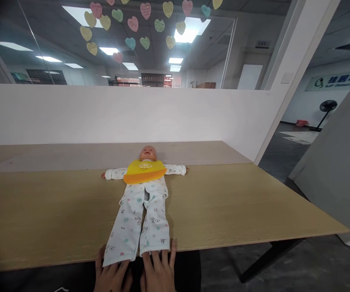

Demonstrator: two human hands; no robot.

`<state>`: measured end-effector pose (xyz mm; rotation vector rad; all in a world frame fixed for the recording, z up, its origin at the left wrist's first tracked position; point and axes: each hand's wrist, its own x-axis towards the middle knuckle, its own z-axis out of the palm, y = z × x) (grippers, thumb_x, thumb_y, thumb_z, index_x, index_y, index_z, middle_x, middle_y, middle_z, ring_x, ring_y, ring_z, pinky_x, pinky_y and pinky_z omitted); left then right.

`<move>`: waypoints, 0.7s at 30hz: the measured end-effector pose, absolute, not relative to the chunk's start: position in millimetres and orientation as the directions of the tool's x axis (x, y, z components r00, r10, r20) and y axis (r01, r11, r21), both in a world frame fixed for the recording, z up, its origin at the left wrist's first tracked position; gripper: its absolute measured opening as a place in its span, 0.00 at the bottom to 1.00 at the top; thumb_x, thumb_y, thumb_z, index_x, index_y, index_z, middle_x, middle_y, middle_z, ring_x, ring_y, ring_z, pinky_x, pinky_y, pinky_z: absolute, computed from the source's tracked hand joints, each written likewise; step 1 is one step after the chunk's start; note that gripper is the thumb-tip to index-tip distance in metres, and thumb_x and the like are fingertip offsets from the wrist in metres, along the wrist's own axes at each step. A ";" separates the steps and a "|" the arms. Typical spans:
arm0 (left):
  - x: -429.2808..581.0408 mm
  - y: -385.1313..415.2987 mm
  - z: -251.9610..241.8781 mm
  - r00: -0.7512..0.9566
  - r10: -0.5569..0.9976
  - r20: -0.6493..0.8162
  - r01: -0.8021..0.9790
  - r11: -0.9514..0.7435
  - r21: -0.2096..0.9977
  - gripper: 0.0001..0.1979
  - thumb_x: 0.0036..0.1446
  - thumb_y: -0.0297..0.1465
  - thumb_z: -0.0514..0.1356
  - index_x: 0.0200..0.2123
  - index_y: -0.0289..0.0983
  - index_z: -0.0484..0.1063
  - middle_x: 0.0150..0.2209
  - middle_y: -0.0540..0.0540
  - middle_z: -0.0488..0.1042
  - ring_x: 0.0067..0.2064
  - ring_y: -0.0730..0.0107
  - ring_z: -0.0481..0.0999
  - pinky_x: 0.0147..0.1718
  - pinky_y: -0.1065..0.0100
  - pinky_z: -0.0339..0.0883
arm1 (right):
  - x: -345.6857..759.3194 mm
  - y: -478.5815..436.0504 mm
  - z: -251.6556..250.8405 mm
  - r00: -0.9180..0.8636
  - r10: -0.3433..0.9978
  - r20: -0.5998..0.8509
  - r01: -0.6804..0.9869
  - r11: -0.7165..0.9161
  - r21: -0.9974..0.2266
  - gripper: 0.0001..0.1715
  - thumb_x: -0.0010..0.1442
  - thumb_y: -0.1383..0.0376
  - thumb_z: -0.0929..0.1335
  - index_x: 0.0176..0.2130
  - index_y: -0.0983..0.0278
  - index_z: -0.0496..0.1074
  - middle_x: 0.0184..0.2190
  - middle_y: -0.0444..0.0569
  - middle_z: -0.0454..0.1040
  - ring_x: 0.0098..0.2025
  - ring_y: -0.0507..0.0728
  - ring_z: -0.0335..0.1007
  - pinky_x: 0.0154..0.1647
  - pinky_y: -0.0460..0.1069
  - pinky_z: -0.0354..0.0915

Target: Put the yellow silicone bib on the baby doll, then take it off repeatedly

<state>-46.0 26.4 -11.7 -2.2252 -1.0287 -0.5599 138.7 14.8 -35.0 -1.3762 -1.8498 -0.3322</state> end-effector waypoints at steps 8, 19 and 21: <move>-37.1 21.6 4.5 0.460 0.538 0.706 0.807 -0.585 -0.080 0.13 0.53 0.25 0.54 0.43 0.37 0.70 0.36 0.46 0.80 0.39 0.64 0.78 0.65 0.51 0.29 | 136.4 14.7 -35.0 -0.062 0.691 0.720 0.902 0.347 -0.255 0.24 0.49 0.56 0.70 0.47 0.54 0.70 0.48 0.44 0.71 0.54 0.65 0.59 0.65 0.67 0.28; -30.4 21.4 2.1 0.420 0.525 0.740 0.828 -0.556 -0.075 0.12 0.54 0.27 0.54 0.42 0.37 0.70 0.33 0.46 0.80 0.32 0.64 0.78 0.63 0.46 0.34 | 135.9 21.6 -43.7 -0.060 0.612 0.789 0.913 0.352 -0.203 0.19 0.48 0.57 0.69 0.42 0.54 0.72 0.38 0.46 0.73 0.47 0.62 0.61 0.66 0.66 0.30; -29.0 25.9 7.3 0.480 0.537 0.693 0.812 -0.571 -0.121 0.09 0.53 0.29 0.56 0.38 0.41 0.72 0.30 0.50 0.79 0.30 0.65 0.77 0.63 0.45 0.35 | 135.0 26.6 -52.0 -0.053 0.559 0.827 0.916 0.357 -0.183 0.15 0.48 0.57 0.69 0.39 0.54 0.73 0.34 0.46 0.73 0.45 0.61 0.61 0.66 0.65 0.31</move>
